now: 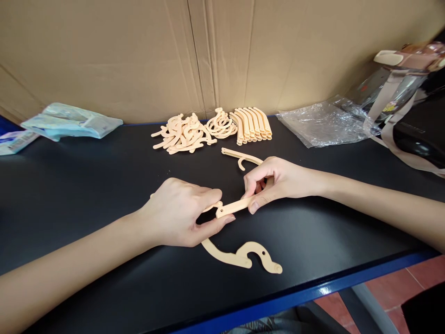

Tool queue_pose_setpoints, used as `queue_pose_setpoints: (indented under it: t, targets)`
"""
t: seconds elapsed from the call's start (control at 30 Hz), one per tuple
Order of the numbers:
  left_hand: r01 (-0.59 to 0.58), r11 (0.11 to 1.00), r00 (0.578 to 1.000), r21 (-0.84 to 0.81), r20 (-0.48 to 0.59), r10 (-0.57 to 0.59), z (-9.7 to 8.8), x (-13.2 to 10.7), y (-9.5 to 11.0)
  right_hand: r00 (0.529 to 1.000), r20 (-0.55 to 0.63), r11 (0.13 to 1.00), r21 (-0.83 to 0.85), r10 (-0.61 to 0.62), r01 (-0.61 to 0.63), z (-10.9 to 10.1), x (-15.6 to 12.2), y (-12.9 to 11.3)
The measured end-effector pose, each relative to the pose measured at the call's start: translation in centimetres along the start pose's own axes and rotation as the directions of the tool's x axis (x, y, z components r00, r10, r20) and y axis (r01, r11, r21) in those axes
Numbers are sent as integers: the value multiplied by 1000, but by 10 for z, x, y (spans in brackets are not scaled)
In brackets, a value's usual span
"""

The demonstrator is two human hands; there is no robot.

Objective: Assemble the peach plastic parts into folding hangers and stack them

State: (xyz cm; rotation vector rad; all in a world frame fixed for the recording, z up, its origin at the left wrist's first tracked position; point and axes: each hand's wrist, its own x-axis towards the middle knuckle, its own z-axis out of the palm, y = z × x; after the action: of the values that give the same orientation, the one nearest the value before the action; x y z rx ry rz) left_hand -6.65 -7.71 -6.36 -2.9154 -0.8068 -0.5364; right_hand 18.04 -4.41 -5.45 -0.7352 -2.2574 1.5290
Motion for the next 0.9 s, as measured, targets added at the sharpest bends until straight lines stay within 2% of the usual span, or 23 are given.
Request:
queue_pose_setpoints:
  t: [0.27, 0.47, 0.77, 0.9]
  targets:
    - [-43, 999, 997, 7, 63, 43, -3, 1, 0, 1000, -14, 1000, -10, 4, -4, 0, -1, 1]
    - [-90, 993, 996, 75, 16, 89, -1, 1, 0, 1000, -11, 1000, -16, 16, -16, 0, -1, 1]
    - [-133, 950, 985, 281, -72, 159, -2, -1, 5, 1000, -1, 1000, 4, 28, -28, 0, -1, -1]
    - [-137, 945, 980, 298, -95, 172, -1, -1, 6, 1000, 2, 1000, -7, 21, -21, -1, 0, -1]
